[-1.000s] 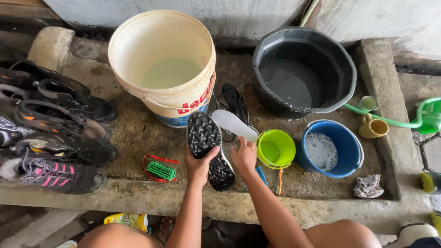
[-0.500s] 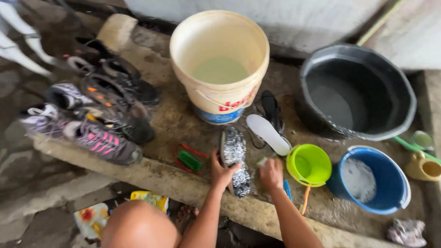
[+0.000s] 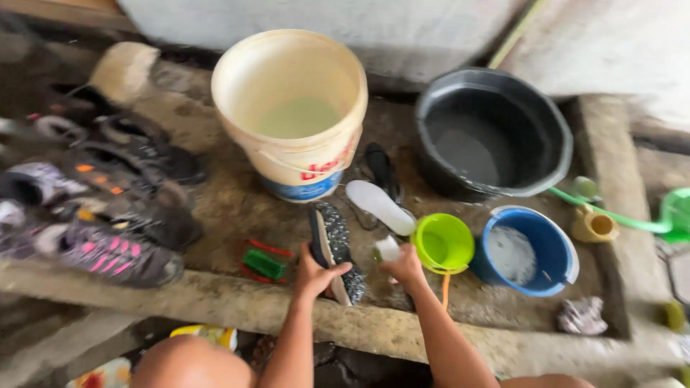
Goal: Hand-washing a shoe by scrubbing it with a brush and soap and rinsing it in a bucket of water.
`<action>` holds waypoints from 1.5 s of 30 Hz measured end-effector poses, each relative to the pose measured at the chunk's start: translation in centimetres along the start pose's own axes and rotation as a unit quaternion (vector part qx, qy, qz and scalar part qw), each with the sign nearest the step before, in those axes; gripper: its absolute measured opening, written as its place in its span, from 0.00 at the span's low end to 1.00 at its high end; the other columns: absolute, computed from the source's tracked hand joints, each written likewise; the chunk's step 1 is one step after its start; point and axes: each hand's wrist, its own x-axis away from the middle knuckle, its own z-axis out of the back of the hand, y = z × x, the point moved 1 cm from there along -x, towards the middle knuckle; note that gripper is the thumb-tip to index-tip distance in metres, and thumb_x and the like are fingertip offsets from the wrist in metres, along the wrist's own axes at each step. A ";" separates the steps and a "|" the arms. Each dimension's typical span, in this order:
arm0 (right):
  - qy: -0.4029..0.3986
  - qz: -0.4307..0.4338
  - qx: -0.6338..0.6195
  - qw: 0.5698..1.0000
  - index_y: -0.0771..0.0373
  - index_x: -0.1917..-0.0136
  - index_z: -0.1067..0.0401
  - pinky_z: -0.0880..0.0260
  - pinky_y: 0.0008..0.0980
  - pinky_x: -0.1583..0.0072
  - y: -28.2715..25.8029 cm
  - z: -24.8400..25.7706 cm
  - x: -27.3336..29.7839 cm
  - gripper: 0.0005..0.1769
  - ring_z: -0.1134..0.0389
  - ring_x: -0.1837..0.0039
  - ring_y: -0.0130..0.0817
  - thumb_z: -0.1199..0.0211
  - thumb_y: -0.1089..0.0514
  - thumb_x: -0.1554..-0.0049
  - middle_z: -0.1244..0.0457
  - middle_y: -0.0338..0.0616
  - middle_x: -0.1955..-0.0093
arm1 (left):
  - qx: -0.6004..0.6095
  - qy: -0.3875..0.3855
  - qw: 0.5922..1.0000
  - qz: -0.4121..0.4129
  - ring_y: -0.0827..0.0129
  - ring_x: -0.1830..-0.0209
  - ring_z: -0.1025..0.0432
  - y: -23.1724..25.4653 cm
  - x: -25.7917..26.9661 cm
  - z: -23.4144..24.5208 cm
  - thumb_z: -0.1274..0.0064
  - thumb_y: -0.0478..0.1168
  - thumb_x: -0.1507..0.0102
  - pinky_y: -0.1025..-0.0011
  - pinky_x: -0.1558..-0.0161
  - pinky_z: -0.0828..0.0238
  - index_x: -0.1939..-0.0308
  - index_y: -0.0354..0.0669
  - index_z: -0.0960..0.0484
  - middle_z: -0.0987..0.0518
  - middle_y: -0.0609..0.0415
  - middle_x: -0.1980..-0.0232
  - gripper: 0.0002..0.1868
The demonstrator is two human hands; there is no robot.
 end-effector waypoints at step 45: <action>0.047 0.560 0.014 0.827 0.58 0.22 0.44 0.26 0.43 0.49 -7.5 17.0 21.2 0.36 0.33 0.48 0.48 0.37 0.54 0.40 0.42 0.55 0.40 | -0.089 -0.268 0.941 -0.184 0.66 0.57 0.15 19.5 13.4 0.4 0.24 0.40 0.59 0.71 0.57 0.19 0.45 0.46 0.18 0.10 0.49 0.54 0.38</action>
